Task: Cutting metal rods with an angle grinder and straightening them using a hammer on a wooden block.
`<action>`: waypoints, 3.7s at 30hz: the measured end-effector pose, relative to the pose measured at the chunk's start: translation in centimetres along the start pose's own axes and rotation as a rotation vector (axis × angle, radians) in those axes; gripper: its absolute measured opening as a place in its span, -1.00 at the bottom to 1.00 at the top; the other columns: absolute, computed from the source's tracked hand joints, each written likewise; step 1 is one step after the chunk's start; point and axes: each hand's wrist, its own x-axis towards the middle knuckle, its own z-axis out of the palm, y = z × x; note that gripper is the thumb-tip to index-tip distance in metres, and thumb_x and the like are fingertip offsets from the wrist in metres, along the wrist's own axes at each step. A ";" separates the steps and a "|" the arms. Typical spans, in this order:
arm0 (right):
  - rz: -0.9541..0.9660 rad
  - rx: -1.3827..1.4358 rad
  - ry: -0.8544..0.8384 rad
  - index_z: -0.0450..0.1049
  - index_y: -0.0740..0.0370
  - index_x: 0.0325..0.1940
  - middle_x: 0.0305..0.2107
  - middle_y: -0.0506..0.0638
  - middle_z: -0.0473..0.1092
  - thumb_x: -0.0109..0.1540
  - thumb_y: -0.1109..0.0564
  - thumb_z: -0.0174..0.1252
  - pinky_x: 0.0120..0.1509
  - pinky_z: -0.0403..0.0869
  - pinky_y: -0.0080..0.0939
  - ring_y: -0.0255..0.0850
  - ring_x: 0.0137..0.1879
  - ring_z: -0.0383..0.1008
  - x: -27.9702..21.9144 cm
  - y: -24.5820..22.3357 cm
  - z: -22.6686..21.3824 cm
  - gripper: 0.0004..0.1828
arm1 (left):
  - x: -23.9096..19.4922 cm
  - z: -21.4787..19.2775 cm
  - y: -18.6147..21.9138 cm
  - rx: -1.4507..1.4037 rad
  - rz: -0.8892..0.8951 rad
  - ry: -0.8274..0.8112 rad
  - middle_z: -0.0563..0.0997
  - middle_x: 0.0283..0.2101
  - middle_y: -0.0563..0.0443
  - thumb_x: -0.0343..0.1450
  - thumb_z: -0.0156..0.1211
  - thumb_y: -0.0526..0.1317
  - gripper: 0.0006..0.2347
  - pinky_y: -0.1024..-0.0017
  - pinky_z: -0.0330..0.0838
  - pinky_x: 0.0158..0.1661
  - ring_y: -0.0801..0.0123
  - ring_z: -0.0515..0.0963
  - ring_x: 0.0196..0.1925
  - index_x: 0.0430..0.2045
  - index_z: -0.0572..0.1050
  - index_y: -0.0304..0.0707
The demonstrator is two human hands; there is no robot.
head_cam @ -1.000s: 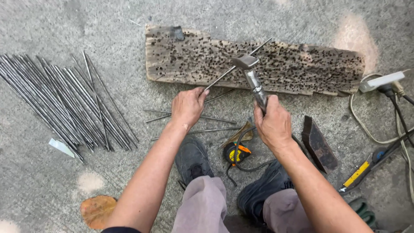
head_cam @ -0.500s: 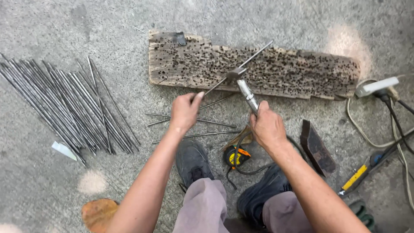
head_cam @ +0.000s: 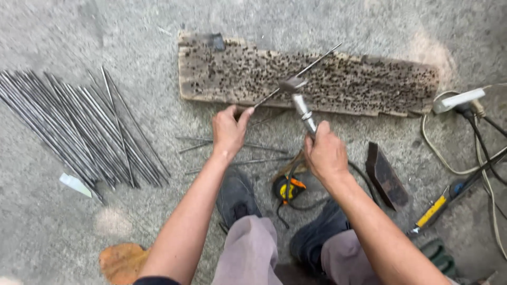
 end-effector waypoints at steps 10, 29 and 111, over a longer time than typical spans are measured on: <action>0.312 0.351 0.191 0.40 0.35 -0.17 -0.43 0.43 0.47 0.36 -0.08 0.16 -0.18 0.44 0.26 0.40 -0.16 0.55 1.6 8.9 3.4 -0.62 | 1.3 2.4 7.1 -1.034 -0.548 -0.334 0.58 -0.56 -0.12 0.52 0.10 -0.17 -0.76 0.39 0.59 -0.58 0.27 0.61 -0.61 -0.27 0.55 -0.45; 0.398 0.406 0.100 0.45 0.34 -0.27 -0.75 0.20 0.39 0.33 -0.02 0.15 -0.43 0.46 0.07 0.10 -0.59 0.53 1.4 10.9 1.3 -0.67 | 5.1 3.4 12.6 -1.237 -0.354 -0.553 0.72 -0.29 -0.30 0.57 -0.05 -0.19 -0.73 0.37 0.68 -0.48 0.22 0.75 -0.43 -0.14 0.55 -0.46; 0.201 0.488 0.176 0.41 0.36 -0.31 -0.56 0.34 0.37 0.30 0.00 0.27 -0.22 0.38 0.10 0.22 -0.38 0.46 1.0 4.9 -1.9 -0.65 | 3.8 1.4 -4.2 0.320 0.297 -0.259 0.69 -0.19 -0.17 0.57 0.00 -0.09 -0.76 0.08 0.52 -0.05 -0.05 0.68 -0.07 -0.11 0.61 -0.13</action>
